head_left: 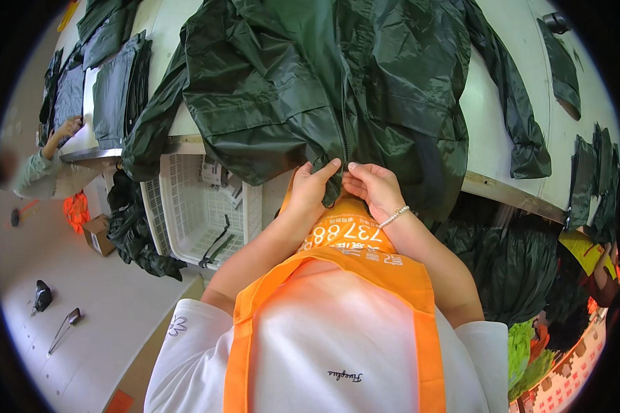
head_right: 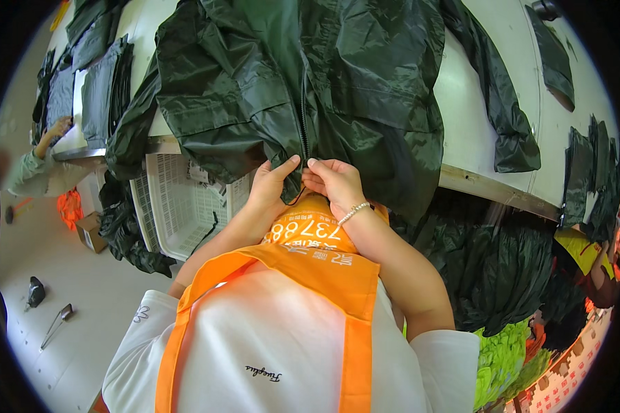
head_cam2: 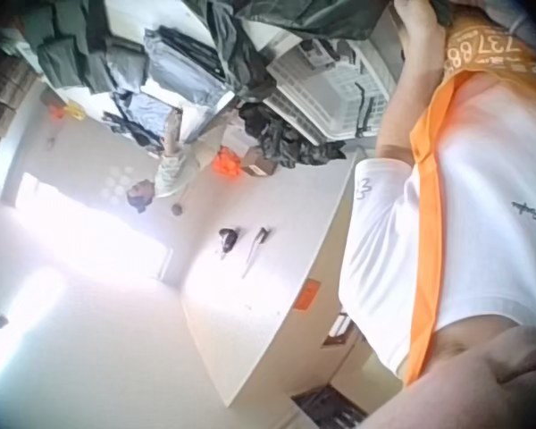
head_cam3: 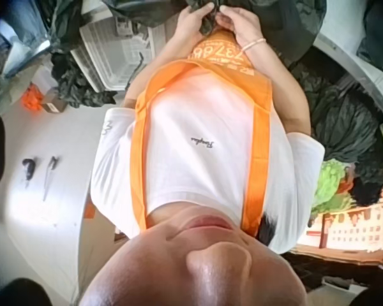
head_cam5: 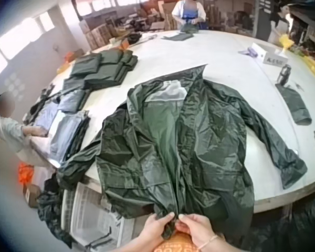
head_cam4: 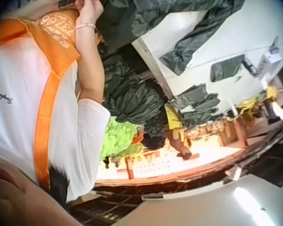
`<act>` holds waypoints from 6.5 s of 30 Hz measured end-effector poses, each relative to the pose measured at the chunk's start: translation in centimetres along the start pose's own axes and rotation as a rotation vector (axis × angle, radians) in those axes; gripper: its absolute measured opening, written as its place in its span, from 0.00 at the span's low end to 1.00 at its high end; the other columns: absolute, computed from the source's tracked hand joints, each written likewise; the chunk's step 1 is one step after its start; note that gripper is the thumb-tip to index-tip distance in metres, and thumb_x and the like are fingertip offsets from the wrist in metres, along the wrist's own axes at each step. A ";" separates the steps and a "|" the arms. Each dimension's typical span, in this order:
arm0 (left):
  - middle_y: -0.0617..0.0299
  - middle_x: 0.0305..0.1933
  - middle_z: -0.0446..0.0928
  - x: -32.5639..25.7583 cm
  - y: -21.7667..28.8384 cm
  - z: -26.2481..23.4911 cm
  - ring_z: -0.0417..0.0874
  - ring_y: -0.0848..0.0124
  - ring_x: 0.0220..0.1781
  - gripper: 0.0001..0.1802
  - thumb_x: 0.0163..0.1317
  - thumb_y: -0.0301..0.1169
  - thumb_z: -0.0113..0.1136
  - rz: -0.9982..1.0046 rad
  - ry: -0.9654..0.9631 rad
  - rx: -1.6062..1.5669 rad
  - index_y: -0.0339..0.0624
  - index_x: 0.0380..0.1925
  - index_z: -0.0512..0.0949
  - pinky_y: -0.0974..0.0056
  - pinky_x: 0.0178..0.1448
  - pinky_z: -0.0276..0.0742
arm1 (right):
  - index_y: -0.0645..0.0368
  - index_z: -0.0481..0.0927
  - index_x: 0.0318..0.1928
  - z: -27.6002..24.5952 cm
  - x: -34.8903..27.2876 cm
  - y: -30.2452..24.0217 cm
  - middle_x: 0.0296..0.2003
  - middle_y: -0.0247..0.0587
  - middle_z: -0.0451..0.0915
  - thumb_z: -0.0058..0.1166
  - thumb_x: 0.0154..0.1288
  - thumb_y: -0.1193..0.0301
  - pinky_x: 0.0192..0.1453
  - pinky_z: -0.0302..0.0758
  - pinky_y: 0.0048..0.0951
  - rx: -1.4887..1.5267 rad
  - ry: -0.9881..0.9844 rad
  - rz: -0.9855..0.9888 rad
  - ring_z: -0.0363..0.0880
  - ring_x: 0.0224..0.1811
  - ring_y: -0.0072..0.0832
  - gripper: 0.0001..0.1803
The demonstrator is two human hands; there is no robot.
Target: The person folds a dark green jacket on a white table, aligning the sleeves and smoothing the fabric. They then place the folded jacket into a white basket under the table and pick up another jacket to repeat the process.
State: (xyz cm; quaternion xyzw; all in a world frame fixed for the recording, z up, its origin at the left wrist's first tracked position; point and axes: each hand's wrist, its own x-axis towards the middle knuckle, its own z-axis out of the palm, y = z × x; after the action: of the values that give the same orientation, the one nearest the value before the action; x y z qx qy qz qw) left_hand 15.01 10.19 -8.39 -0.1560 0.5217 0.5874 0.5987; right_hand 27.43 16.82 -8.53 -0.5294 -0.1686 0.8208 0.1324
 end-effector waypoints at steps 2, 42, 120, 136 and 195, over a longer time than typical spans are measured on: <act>0.57 0.33 0.79 0.0 -0.1 0.2 0.81 0.69 0.30 0.10 0.56 0.24 0.62 0.045 0.016 0.047 0.35 0.37 0.73 0.69 0.31 0.77 | 0.61 0.76 0.34 0.1 -0.2 0.0 0.31 0.40 0.81 0.57 0.61 0.70 0.41 0.79 0.23 0.007 0.016 0.002 0.80 0.32 0.24 0.08; 0.51 0.31 0.82 -1.3 -2.8 -7.1 0.82 0.60 0.37 0.22 0.52 0.45 0.66 0.045 -0.148 1.649 0.35 0.36 0.81 0.60 0.45 0.76 | 0.54 0.74 0.32 4.5 19.0 -30.9 0.37 0.37 0.77 0.53 0.57 0.69 0.53 0.65 0.39 -1.660 0.272 -1.458 0.72 0.48 0.36 0.04; 0.57 0.24 0.79 25.4 29.5 26.1 0.82 0.72 0.27 0.12 0.57 0.32 0.63 0.370 -0.172 0.762 0.32 0.27 0.77 0.72 0.32 0.76 | 0.67 0.75 0.35 10.4 20.3 -33.8 0.28 0.39 0.78 0.61 0.56 0.76 0.34 0.73 0.21 -0.568 0.221 -1.067 0.77 0.29 0.22 0.09; 0.54 0.29 0.80 26.3 29.1 25.7 0.83 0.71 0.30 0.09 0.59 0.29 0.60 0.338 -0.218 0.655 0.33 0.28 0.74 0.71 0.36 0.78 | 0.64 0.70 0.38 11.2 21.8 -34.9 0.18 0.34 0.70 0.49 0.67 0.66 0.26 0.65 0.23 -0.429 0.144 -0.747 0.65 0.19 0.18 0.12; 0.56 0.17 0.64 20.2 27.1 5.7 0.62 0.72 0.23 0.20 0.62 0.39 0.56 0.601 0.263 1.348 0.34 0.21 0.66 0.63 0.30 0.64 | 0.60 0.76 0.48 -21.0 17.1 -39.1 0.46 0.49 0.76 0.53 0.63 0.67 0.53 0.71 0.33 -1.580 1.299 -0.892 0.75 0.48 0.39 0.15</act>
State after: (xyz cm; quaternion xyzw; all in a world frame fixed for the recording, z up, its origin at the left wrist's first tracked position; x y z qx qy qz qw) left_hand -10.64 32.75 -10.84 0.3248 0.8559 0.2552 0.3111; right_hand 41.22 61.96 -14.31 -0.6856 -0.7170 -0.0706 0.1044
